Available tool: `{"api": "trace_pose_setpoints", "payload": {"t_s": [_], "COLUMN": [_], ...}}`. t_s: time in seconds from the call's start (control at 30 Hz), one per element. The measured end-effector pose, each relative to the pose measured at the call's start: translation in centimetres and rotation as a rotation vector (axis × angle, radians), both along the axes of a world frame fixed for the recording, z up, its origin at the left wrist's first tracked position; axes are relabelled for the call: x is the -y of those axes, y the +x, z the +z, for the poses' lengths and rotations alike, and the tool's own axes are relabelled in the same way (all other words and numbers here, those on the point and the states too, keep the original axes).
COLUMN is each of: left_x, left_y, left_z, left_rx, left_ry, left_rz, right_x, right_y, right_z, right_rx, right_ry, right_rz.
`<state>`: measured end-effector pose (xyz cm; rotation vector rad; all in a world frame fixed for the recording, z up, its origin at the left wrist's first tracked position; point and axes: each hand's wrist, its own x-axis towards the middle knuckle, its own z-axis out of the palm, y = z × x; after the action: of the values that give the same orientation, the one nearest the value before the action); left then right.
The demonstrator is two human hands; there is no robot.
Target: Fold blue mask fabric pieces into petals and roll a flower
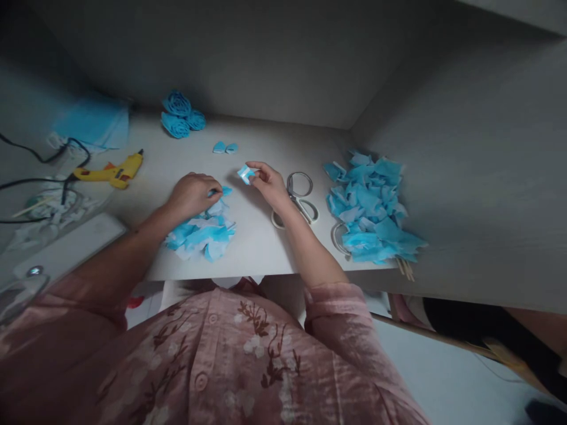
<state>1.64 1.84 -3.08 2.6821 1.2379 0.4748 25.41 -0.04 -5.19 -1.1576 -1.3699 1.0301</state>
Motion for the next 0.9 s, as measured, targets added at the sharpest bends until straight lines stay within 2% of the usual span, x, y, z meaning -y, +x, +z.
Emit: {"api": "trace_pose_setpoints", "payload": {"t_s": [0.1, 0.2, 0.3, 0.4, 0.5, 0.6, 0.7, 0.77, 0.83, 0.9], "left_x": [-1.0, -2.4, -3.2, -3.1, -2.6, -2.4, -2.4, -2.4, -2.4, -2.4], "left_y": [-0.7, -1.5, -2.1, -2.1, -2.0, -2.1, -2.6, -3.0, -3.5, -3.8], "left_z": [0.0, -0.1, -0.5, -0.8, -0.9, -0.6, 0.0, 0.5, 1.0, 1.3], "left_rx": [0.275, 0.572, 0.677, 0.638, 0.548, 0.451, 0.39, 0.358, 0.305, 0.228], "left_ry": [-0.014, -0.096, -0.188, -0.247, -0.248, -0.201, -0.214, -0.258, -0.295, -0.302], "left_rz": [0.069, 0.179, 0.253, 0.212, 0.165, 0.185, 0.194, 0.14, 0.031, -0.073], "right_x": [0.0, -0.1, -0.3, -0.4, -0.2, 0.5, 1.3, 1.6, 1.3, 0.6], "right_y": [0.1, 0.1, 0.1, 0.3, 0.6, 0.6, -0.7, -2.0, -3.5, -4.6], "right_z": [-0.1, -0.1, -0.3, -0.4, 0.0, 1.2, 3.0, 3.9, 4.4, 4.3], "right_rx": [0.004, 0.04, 0.088, 0.221, 0.544, 0.896, 1.024, 1.022, 1.01, 1.067], "right_ry": [0.023, 0.022, 0.016, 0.022, 0.044, 0.147, 0.257, 0.251, 0.169, 0.056], "right_rz": [-0.001, -0.006, -0.013, -0.04, -0.109, -0.167, -0.19, -0.085, 0.075, 0.154]}}
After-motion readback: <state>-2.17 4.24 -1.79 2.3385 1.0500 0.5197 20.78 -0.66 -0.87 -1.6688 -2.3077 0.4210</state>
